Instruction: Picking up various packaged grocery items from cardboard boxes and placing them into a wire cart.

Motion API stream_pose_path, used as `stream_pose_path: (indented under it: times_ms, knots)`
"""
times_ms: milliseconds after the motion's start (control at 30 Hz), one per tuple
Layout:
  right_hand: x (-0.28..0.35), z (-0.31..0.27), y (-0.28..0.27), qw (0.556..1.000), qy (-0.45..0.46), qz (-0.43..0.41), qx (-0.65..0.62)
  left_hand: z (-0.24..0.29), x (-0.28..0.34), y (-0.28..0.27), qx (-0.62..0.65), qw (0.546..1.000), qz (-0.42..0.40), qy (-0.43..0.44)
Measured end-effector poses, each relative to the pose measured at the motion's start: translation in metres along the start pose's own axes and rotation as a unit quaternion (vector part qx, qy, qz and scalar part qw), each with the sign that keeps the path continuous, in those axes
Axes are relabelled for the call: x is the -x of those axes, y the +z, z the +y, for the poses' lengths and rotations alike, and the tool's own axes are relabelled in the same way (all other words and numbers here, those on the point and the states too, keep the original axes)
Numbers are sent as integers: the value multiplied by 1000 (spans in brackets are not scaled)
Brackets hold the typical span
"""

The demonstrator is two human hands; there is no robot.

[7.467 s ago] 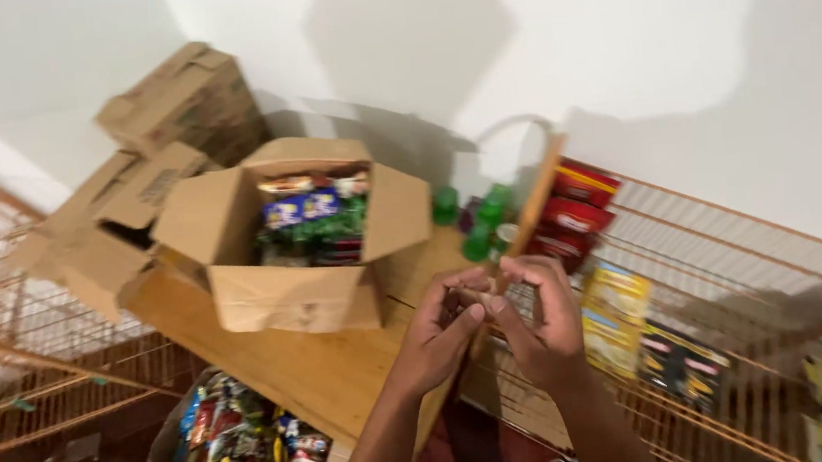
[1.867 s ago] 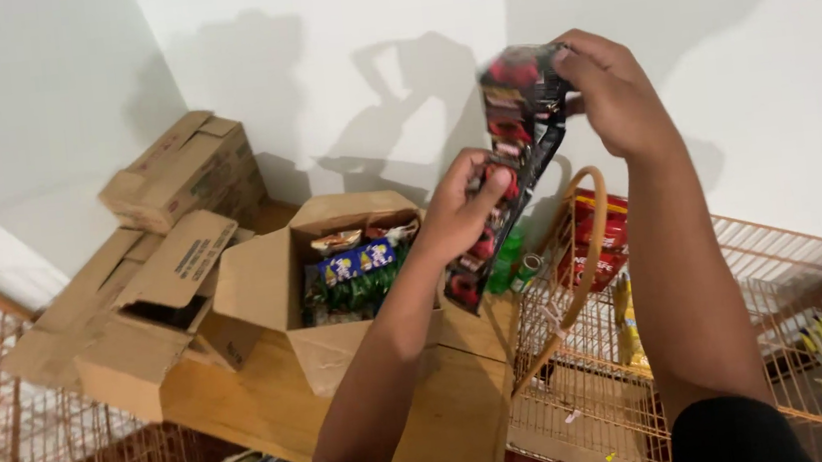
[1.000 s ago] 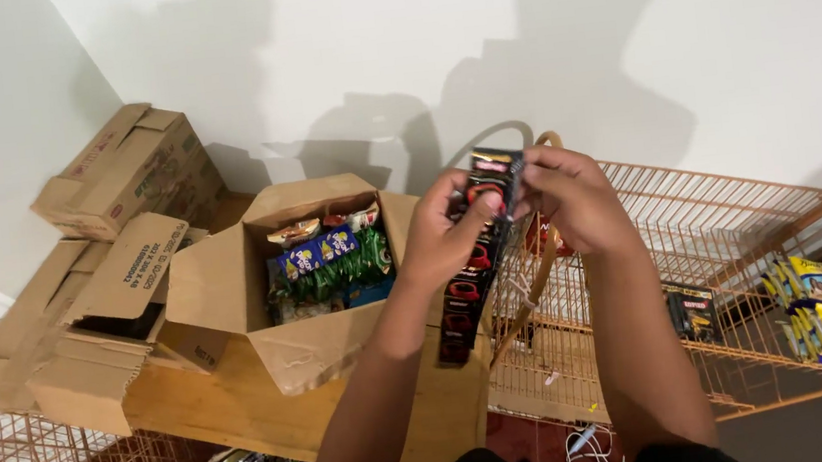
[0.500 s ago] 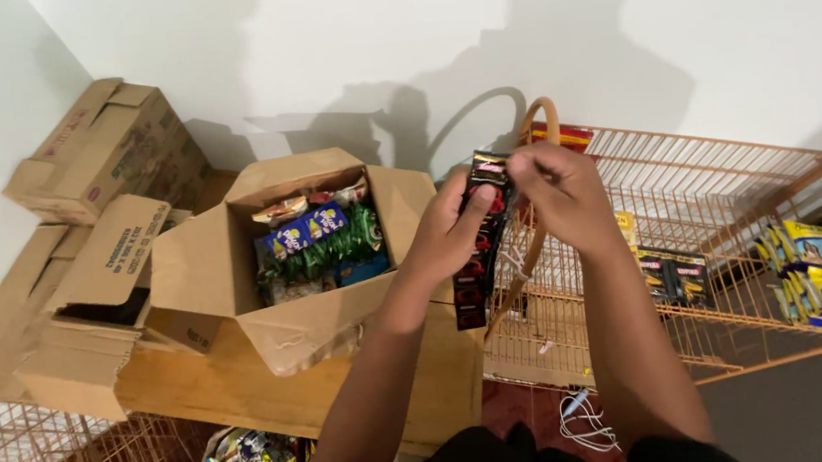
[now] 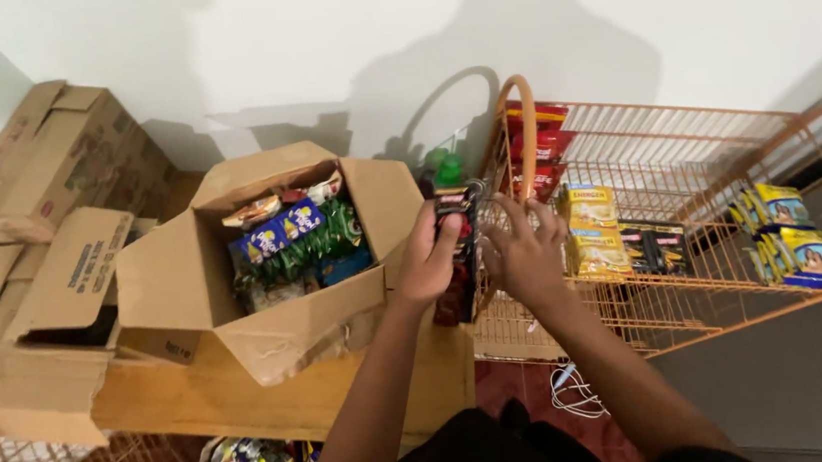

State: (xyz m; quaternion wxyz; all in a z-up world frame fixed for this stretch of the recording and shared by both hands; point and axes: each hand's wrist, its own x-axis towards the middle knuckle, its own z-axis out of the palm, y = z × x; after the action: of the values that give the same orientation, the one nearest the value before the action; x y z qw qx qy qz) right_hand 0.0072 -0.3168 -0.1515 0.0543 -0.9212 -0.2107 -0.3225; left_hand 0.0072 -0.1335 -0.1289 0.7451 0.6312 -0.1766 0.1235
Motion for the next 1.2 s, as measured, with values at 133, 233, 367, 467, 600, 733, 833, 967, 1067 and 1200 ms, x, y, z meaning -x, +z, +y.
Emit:
stream_pose_path:
  times_ms: [133,233,367,467,600,733,833,967,1067,1200]
  knots:
    - [22,0,34,997,-9,-26,72,-30,23,-14,-21,999,1,24]
    - [27,-1,42,990,4,-45,130,-7,24,-10,14,1000,-2,12]
    - [25,-7,48,983,23,-87,161,2,37,-9,81,996,-13,-43]
    - [21,-10,37,989,38,-79,118,5,42,-11,108,989,-10,-103]
    - [8,-12,6,998,45,-29,20,-10,44,-11,40,997,-6,-61]
    - [11,-2,-7,993,75,-86,-28,-37,54,3,44,995,1,-88]
    - [5,5,-18,989,59,-73,-117,-37,59,13,99,989,2,-109]
    - [30,34,-20,952,65,40,-298,-48,69,38,59,992,18,-112]
    - [38,74,-11,866,185,67,-459,-82,80,64,-1,996,30,-88]
    - [75,132,-7,717,340,21,-608,-111,95,115,-5,989,-1,-149]
